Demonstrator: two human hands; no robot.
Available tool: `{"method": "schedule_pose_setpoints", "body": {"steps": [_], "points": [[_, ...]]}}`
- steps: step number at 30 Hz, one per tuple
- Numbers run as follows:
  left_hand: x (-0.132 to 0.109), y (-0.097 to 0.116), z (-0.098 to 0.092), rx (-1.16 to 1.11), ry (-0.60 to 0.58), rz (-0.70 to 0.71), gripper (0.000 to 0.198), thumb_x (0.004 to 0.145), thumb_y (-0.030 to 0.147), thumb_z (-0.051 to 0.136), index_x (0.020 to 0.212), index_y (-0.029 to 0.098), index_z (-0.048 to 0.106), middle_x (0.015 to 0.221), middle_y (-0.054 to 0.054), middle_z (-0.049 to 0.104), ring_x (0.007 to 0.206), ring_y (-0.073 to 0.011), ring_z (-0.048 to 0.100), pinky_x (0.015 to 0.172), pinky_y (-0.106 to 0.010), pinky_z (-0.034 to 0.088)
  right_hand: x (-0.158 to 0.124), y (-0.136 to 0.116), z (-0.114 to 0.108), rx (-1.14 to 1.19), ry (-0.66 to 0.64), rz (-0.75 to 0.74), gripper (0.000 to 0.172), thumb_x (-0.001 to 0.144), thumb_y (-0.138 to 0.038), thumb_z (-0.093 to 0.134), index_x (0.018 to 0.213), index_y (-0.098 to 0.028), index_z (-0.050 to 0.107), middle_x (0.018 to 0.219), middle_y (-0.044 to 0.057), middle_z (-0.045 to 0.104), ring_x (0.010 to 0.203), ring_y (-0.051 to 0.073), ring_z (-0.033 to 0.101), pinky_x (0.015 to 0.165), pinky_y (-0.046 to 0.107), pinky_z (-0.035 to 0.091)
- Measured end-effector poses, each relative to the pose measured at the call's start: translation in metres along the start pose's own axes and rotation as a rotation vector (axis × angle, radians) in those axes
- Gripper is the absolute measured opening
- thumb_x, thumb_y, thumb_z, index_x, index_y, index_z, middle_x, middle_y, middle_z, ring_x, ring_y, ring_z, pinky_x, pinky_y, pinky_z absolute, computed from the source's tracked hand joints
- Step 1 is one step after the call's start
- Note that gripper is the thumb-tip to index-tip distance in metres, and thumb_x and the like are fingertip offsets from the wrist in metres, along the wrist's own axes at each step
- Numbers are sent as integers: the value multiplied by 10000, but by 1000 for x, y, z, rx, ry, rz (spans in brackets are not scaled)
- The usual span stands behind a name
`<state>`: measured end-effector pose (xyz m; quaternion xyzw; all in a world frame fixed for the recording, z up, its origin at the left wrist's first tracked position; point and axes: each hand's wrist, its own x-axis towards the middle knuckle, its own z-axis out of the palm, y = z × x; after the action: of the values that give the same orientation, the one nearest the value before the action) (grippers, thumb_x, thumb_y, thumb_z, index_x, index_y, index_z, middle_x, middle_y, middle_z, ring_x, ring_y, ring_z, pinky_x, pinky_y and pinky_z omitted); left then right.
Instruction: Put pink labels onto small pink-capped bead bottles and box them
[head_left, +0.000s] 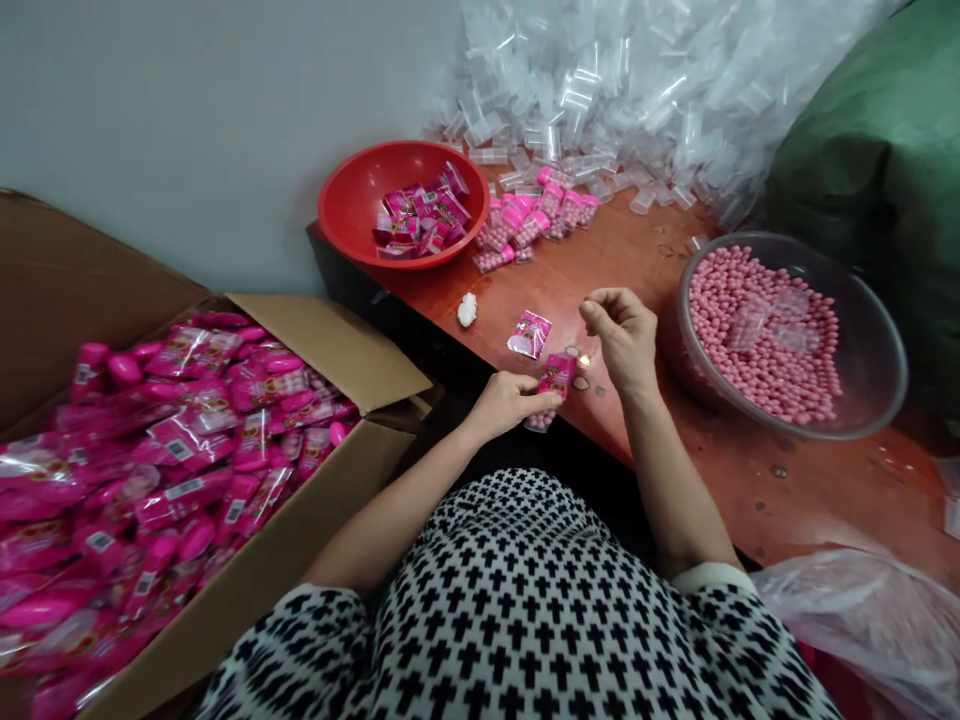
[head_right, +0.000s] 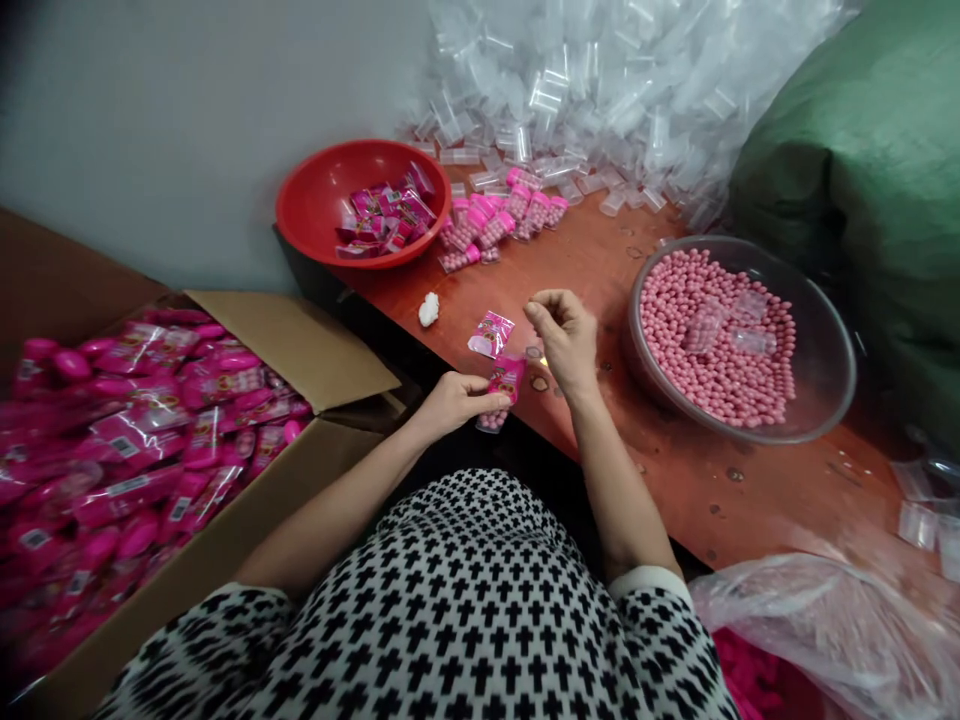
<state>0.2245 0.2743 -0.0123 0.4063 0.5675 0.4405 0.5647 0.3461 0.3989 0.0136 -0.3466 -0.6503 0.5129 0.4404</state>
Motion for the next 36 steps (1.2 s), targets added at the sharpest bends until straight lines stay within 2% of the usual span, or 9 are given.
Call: {"method": "schedule_pose_setpoints", "body": {"steps": [2,5,8,11,15,18,21,28,36], "points": [[1,-3,-1,-48,43,7,305,728,426,646,666,129,682,580,-13,652,512,-122,580,554,-245,479,-4,1,2,-2,40,-2,257,726,-419,704,823,-206,598,719,-31,577,607,89,519,571,228,443],[3,0,-4,41,69,42,280,731,400,642,650,134,678,573,-6,648,517,-123,589,571,-244,480,-13,1,6,-27,-148,40,298,701,-391,728,909,-210,617,830,-4,632,711,115,569,630,247,466],[4,6,-5,66,69,54,259,728,369,646,619,135,666,555,-4,637,505,-118,581,554,-235,470,-16,1,14,-47,-276,83,230,711,-371,716,816,-189,622,735,-19,617,653,106,551,600,239,450],[3,9,-6,-28,83,48,252,714,362,670,615,131,665,538,-3,624,485,-111,561,520,-229,452,-17,2,22,-8,-102,97,202,730,-361,694,764,-185,601,692,-23,594,632,105,541,590,237,452],[7,7,-8,-320,216,43,280,688,387,714,648,111,681,578,-26,646,506,-109,566,551,-239,463,-32,4,25,43,193,66,233,782,-399,639,919,-215,592,900,21,626,814,132,592,727,267,503],[15,8,-7,-644,319,24,302,647,383,757,679,95,670,643,-46,661,572,-112,593,614,-250,489,-53,6,25,161,42,189,326,747,-418,679,987,-233,560,922,27,637,807,142,620,673,266,535],[21,12,-3,-795,328,13,327,621,377,782,719,89,660,692,-57,668,621,-114,608,650,-247,496,-70,8,29,292,-70,333,338,715,-380,722,961,-229,545,816,-5,663,690,130,643,615,266,557],[25,16,3,-839,377,19,356,559,356,827,680,87,628,692,-67,675,608,-110,601,629,-243,495,-75,7,32,307,-25,342,260,700,-350,743,860,-204,600,740,-21,685,623,117,653,595,259,570],[16,12,10,-778,202,-44,303,559,310,825,583,79,631,538,-17,584,491,-75,517,508,-219,430,-68,22,32,442,95,350,280,643,-329,785,761,-198,567,637,-48,665,519,92,620,534,223,545]]}}
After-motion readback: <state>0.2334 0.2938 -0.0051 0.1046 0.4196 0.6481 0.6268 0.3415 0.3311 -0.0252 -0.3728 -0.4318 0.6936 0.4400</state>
